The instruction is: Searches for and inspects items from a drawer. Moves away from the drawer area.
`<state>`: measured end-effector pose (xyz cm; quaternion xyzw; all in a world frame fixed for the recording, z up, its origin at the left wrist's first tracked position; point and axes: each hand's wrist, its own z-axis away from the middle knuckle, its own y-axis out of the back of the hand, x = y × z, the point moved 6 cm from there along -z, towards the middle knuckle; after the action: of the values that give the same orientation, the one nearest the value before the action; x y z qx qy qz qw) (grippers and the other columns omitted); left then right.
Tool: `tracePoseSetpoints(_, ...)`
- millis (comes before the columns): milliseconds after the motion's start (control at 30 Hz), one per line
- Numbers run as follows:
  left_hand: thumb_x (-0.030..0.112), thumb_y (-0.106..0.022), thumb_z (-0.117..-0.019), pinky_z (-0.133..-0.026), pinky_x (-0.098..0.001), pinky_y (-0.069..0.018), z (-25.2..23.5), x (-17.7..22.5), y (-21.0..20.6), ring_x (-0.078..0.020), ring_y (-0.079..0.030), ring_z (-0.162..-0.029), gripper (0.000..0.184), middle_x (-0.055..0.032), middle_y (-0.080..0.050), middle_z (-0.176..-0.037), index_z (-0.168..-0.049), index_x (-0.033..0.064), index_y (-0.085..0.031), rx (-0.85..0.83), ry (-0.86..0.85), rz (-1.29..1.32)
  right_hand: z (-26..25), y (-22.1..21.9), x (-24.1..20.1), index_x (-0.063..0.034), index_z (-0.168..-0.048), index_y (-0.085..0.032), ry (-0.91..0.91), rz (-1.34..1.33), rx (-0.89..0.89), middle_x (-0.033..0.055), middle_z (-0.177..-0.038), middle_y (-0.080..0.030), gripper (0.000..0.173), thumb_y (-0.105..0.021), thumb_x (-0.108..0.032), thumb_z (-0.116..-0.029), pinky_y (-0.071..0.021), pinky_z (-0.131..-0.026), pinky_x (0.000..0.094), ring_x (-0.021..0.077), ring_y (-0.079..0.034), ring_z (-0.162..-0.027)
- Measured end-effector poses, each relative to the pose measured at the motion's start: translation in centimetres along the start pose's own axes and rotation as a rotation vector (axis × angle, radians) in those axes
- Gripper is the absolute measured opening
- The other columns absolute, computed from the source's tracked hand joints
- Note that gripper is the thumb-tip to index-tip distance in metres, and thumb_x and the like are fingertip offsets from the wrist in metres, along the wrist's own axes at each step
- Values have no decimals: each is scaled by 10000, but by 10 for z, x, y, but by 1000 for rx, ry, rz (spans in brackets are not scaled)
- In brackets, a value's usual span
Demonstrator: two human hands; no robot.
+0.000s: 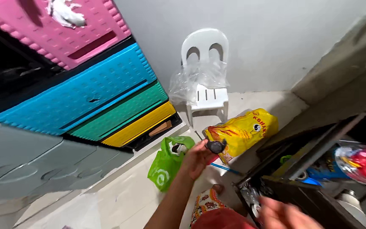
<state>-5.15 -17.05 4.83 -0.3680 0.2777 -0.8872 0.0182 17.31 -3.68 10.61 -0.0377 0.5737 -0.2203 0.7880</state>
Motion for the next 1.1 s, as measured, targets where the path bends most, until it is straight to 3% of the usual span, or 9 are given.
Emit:
tracePoseSetpoints(67, 79, -301, -1090, -808, -312, -611, 13, -22, -35, -173, -722, -804, 266, -84, -705, -882, -1100, 13, -559, -99, 26, 84, -40, -19, 22, -23, -1525, -356, -111, -49, 42, -20, -1049, -685, 573, -253, -406, -1110, -474, -546, 191, 1, -543, -616)
tracePoseSetpoints(100, 68, -293, -1087, -818, -312, -612, 20, -31, -47, -176, -727, -825, 265, -89, -707, -906, -1111, 2, -549, -136, 36, 99, -57, -16, 23, -30, -1524, -333, -81, -115, 145, -18, -1033, -679, 557, -275, -398, -1109, -488, -547, 187, 9, -559, -615)
tracePoseSetpoints(167, 48, -314, -1085, -812, -306, -620, 29, -49, -61, -177, -734, -840, 241, -94, -706, -937, -1099, -16, -546, -139, 38, 116, -82, 2, 12, -21, -1337, -491, 52, -237, 389, -21, -890, -634, 370, -271, -229, -1125, -477, -560, 178, 20, -535, -600)
tracePoseSetpoints(233, 35, -337, -1087, -800, -290, -621, 33, -65, -62, -166, -732, -831, 224, -90, -703, -926, -1065, -17, -554, -72, 48, 132, -94, 19, 1, -28, -1097, -599, 141, -273, 521, -31, -735, -600, 319, -295, -125, -1115, -485, -577, 189, 32, -533, -573)
tracePoseSetpoints(300, 35, -362, -1090, -796, -276, -620, 34, -78, -57, -160, -739, -829, 208, -92, -716, -927, -1081, -22, -562, -11, 77, 170, -101, 24, -4, -20, -1039, -622, 132, -278, 493, -6, -720, -619, 311, -332, -104, -1114, -528, -622, 206, 52, -578, -600)
tracePoseSetpoints(400, 37, -392, -1086, -790, -262, -614, 35, -91, -48, -154, -731, -826, 190, -81, -710, -923, -1090, -16, -574, 24, 124, 212, -106, 25, -8, -9, -922, -648, 137, -124, 489, -9, -653, -605, 262, -443, -48, -1080, -480, -547, 175, 39, -544, -538)
tracePoseSetpoints(533, 41, -402, -1085, -727, -239, -610, 44, -97, -40, -123, -719, -769, 159, -54, -699, -885, -1084, 8, -557, 18, 150, 82, -113, 26, -8, 6, -900, -639, 77, -17, 522, -6, -631, -567, 258, -474, -69, -1083, -460, -522, 178, 43, -512, -512)
tracePoseSetpoints(767, 23, -436, -1049, -852, -276, -566, 34, -66, -27, -87, -690, -900, 198, -40, -731, -974, -1043, -39, -623, -73, -369, -481, -124, 33, 7, -26, -936, -592, -126, -183, 433, -8, -615, -496, 291, -399, -146, -1118, -399, -456, 172, 47, -445, -467)
tracePoseSetpoints(1100, 17, -477, -1034, -831, -282, -579, 31, -70, -41, -94, -676, -845, 156, -35, -682, -917, -1005, -34, -621, -151, -218, -475, -126, 34, 16, -41, -895, -594, -153, -169, 392, -11, -605, -504, 305, -407, -143, -1114, -397, -460, 171, 42, -453, -470)
